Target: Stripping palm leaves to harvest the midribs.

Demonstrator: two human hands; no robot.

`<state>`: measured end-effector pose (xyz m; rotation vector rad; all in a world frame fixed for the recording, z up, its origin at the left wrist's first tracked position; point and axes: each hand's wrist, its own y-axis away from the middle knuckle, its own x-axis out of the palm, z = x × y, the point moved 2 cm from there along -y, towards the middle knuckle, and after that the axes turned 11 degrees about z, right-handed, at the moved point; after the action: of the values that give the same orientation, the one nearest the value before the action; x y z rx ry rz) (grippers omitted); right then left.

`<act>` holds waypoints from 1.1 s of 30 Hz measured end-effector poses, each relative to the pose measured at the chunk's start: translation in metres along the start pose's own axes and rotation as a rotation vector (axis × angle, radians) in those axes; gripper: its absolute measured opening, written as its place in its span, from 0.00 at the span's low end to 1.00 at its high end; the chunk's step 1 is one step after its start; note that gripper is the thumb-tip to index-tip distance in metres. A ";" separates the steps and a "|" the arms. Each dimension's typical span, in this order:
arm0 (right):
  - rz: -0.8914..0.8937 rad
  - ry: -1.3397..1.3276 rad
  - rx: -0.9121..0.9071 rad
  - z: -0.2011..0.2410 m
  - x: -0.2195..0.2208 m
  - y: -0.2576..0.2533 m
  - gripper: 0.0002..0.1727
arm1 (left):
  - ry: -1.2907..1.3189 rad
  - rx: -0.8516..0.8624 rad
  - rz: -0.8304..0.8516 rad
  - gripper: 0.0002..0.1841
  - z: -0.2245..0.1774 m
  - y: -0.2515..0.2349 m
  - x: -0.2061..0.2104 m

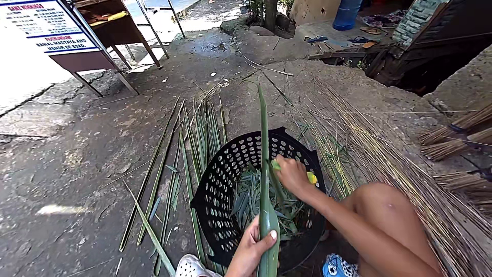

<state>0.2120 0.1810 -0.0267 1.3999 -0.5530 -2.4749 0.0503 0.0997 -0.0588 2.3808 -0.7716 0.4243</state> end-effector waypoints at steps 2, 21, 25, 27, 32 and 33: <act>0.001 -0.035 0.052 -0.002 -0.013 -0.004 0.18 | 0.000 -0.005 0.021 0.17 -0.001 -0.001 0.001; -0.046 0.035 -0.011 0.002 -0.001 0.003 0.16 | -0.034 0.029 0.017 0.18 -0.008 0.003 0.001; -0.078 0.002 0.063 -0.003 -0.015 -0.003 0.17 | -0.030 0.019 0.061 0.18 -0.007 0.002 0.003; -0.075 0.015 0.066 -0.002 -0.016 -0.003 0.18 | -0.024 0.024 0.074 0.18 -0.008 0.002 0.003; -0.123 0.060 0.096 -0.003 -0.013 -0.001 0.17 | 0.006 0.029 0.079 0.16 -0.009 0.001 0.009; -0.160 0.064 0.087 -0.004 -0.012 -0.001 0.16 | 0.011 0.032 0.089 0.16 -0.009 0.000 0.009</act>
<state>0.2216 0.1862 -0.0197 1.6096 -0.5612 -2.5449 0.0562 0.1010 -0.0478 2.3784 -0.8745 0.4900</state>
